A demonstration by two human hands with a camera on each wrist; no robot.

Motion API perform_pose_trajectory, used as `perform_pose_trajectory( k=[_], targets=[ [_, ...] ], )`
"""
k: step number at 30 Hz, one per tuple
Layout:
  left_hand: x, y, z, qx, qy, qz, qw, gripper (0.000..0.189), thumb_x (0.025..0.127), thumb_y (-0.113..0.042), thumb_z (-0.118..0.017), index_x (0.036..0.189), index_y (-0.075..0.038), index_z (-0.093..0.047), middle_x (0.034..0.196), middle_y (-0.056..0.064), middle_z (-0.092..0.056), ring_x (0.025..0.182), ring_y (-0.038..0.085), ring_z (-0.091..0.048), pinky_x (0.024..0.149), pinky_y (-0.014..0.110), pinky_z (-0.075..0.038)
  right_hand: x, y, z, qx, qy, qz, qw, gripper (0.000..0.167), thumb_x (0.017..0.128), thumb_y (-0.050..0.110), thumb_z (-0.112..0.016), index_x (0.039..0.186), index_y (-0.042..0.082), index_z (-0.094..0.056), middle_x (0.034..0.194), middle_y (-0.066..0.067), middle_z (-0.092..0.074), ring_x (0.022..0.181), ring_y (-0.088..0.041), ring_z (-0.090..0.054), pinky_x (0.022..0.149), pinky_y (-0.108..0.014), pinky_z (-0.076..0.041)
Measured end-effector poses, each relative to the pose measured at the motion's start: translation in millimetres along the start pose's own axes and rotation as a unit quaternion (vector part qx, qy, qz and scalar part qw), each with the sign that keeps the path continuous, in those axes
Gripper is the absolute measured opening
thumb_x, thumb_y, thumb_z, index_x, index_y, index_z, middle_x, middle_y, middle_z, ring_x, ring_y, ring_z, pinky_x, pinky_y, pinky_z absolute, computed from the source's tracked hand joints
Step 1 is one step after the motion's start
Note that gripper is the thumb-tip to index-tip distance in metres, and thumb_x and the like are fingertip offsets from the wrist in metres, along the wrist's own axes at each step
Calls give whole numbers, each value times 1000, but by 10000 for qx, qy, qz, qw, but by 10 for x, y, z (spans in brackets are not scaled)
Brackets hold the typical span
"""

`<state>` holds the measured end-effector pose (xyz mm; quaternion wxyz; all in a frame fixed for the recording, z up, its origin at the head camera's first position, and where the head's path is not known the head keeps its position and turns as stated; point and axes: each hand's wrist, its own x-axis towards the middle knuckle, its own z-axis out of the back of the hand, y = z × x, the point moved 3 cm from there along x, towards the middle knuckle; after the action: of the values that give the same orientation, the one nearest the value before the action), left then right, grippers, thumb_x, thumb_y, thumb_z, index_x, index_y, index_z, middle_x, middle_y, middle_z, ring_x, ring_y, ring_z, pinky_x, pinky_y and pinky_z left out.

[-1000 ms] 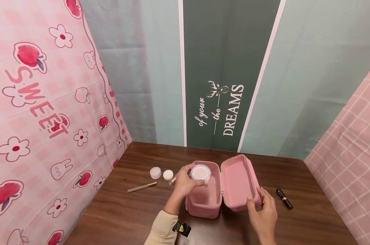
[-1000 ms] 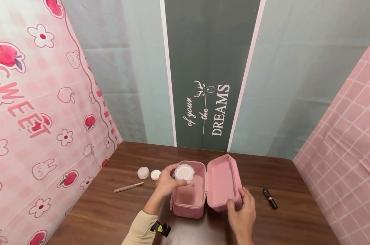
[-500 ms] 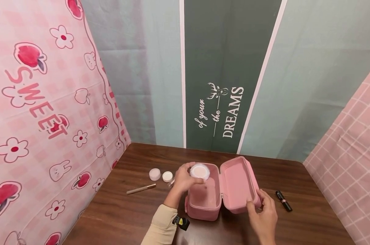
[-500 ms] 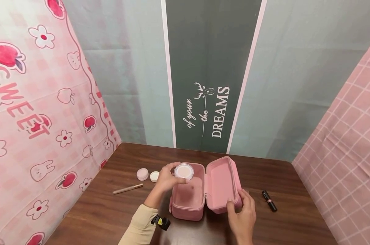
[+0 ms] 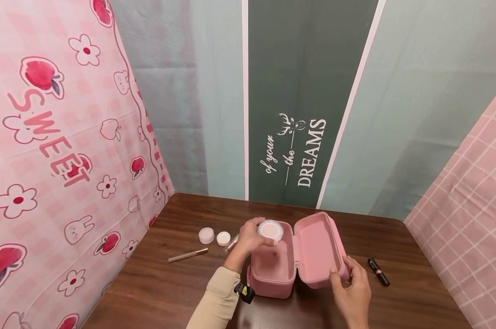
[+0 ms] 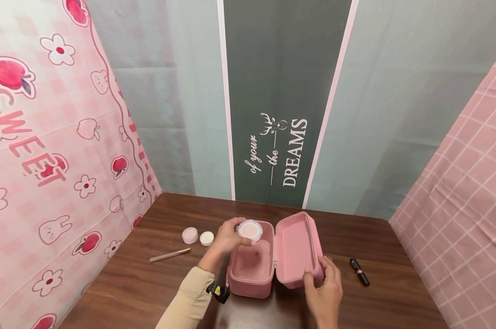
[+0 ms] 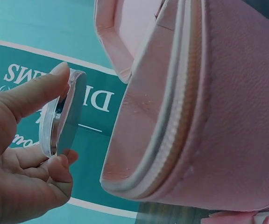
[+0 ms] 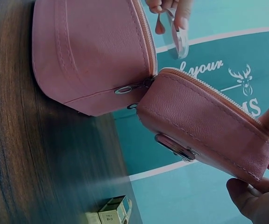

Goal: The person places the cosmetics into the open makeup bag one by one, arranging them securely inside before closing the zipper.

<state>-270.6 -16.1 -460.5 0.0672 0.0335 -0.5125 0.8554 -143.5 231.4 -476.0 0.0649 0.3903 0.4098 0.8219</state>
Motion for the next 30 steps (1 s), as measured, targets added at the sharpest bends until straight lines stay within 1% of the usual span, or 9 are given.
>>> perform_pose_trajectory(
  k=[6,9,13,20,23,27,30],
  targets=[
    [89,0,-48,316,166,15,9994,71,53,-13,-89,117,-2,-60,106,11,-62,93,27,-56,80,41,-44,9,-13,-6,-8,-2,34,10000,42,69,-2,-68,110,-6,-61,114,-19,-57,91,4,-44,67,-5,-35],
    [120,6,-78,353,304,25,9989,68,54,-11,-89,115,-1,-61,104,12,-62,91,26,-56,79,40,-45,11,-12,-6,-16,-11,75,10000,41,69,-2,-68,110,-6,-61,114,-19,-58,91,4,-44,67,-5,-35],
    [159,24,-125,357,507,177,9979,68,54,-12,-89,115,-1,-61,100,10,-62,87,23,-56,77,37,-46,9,-7,-5,-43,-20,115,9999,42,69,-2,-68,110,-6,-61,114,-19,-58,92,3,-45,67,-4,-35],
    [227,48,-197,618,790,329,9944,71,52,-15,-90,116,-1,-62,98,10,-63,82,20,-55,73,33,-46,8,9,-5,-79,28,58,9999,42,69,-2,-69,111,-6,-61,115,-19,-58,93,0,-46,69,-5,-34],
    [248,59,-222,622,919,456,9928,72,52,-15,-90,116,0,-61,97,10,-62,80,20,-54,73,33,-46,7,15,-8,-95,52,6,9999,42,70,-2,-69,111,-5,-61,115,-19,-58,93,0,-46,69,-4,-34],
    [265,58,-242,501,1062,671,9908,71,53,-14,-89,116,0,-60,95,9,-61,80,21,-54,73,34,-46,10,19,-10,-113,54,12,9999,42,70,-2,-69,111,-5,-61,115,-18,-58,94,0,-46,69,-4,-34],
    [276,51,-248,411,1104,722,9904,68,54,-13,-88,115,1,-60,91,8,-59,78,22,-53,72,34,-46,14,15,-18,-106,56,30,9999,42,69,-2,-69,111,-5,-61,115,-19,-57,93,0,-45,68,-4,-34]
  ],
)
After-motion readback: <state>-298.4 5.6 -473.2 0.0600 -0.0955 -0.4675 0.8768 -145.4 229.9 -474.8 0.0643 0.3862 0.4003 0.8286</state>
